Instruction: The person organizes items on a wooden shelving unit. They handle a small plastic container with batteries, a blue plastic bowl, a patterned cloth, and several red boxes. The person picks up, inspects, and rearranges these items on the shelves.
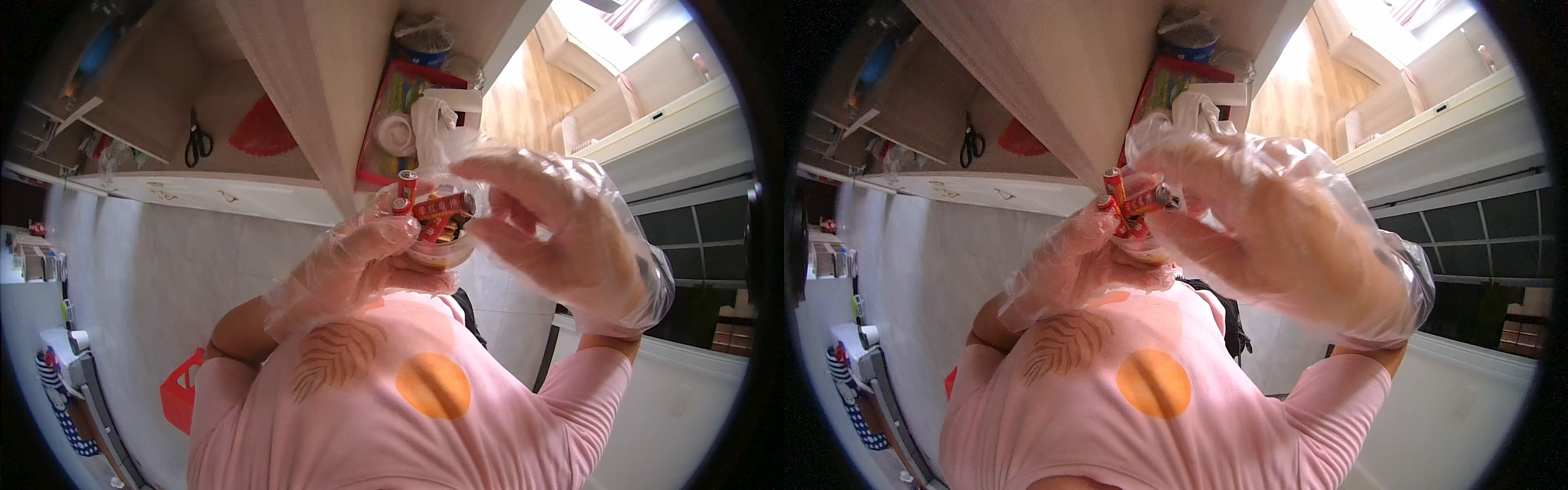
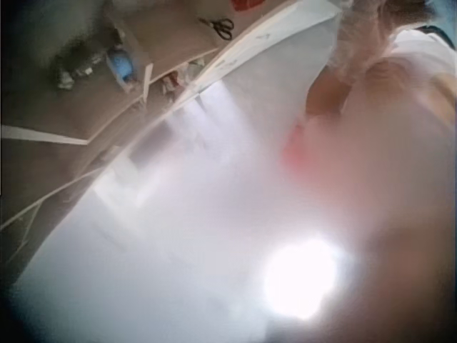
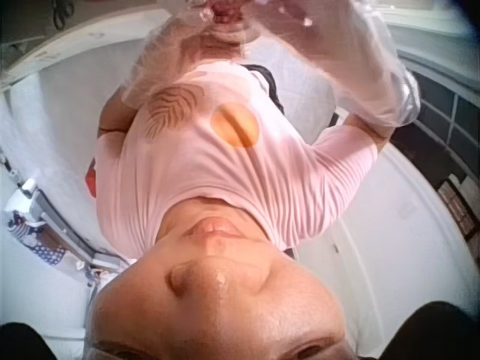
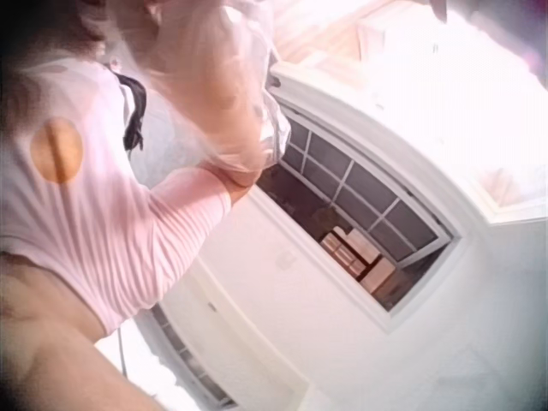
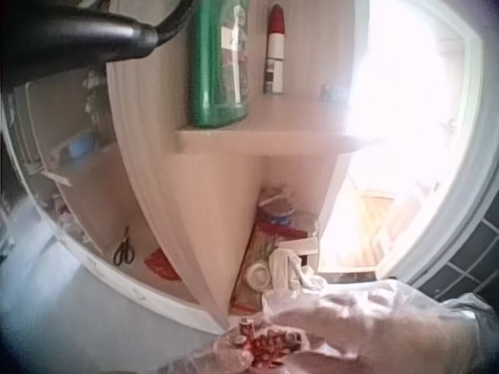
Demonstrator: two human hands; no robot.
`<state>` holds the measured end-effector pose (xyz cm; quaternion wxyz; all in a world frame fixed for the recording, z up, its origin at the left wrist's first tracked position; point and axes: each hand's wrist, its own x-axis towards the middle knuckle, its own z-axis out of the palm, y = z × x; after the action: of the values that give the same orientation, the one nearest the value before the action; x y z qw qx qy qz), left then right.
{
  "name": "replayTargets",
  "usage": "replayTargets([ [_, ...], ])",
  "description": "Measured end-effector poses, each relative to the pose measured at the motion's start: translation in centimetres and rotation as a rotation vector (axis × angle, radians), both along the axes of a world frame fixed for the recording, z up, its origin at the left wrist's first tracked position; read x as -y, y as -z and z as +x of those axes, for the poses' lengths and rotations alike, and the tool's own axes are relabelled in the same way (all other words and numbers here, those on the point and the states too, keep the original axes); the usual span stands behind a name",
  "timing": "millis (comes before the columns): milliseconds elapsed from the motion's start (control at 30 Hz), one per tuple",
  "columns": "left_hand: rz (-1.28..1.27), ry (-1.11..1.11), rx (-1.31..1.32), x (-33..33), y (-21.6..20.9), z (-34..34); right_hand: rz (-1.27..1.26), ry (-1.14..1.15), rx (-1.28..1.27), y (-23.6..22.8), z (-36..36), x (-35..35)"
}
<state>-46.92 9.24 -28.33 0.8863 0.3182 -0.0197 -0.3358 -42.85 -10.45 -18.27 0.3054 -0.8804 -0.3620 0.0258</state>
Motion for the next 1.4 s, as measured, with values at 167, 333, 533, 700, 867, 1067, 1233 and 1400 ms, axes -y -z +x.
replayTargets([
  [167, -0.037, 0.071, 0.052, -0.8, -0.5, 1.2, 0.222, 0.068, -0.133, 1.2, 0.0, 1.7],
  [333, 0.151, -0.170, 0.381, 0.8, -0.7, 1.2, 0.137, -0.083, -0.132, 3.2, 0.0, 1.6],
  [533, 0.058, -0.156, 0.492, 2.0, 0.5, 1.0, 0.142, 0.026, -0.175, 2.9, -0.4, 2.3],
  [700, 0.100, -0.038, 0.493, 1.2, -3.2, -0.6, 0.299, -0.216, 0.021, -4.0, -0.9, 5.2],
  [867, 0.283, -0.234, 0.514, 0.4, -2.8, -2.1, 0.149, 0.082, 0.179, -12.2, 4.5, 3.9],
  [1067, 0.331, -0.376, 0.434, 0.4, -2.2, -2.4, 0.248, 0.125, 0.287, -13.6, 16.1, 2.3],
  [1233, 0.325, -0.497, 0.395, -0.3, -1.8, -3.9, 0.102, 0.101, 0.335, -13.9, 19.6, -1.9],
  [1400, 0.336, -0.643, 0.356, -0.4, -0.9, -4.7, -0.061, -0.008, 0.273, -14.5, 22.1, -4.3],
])
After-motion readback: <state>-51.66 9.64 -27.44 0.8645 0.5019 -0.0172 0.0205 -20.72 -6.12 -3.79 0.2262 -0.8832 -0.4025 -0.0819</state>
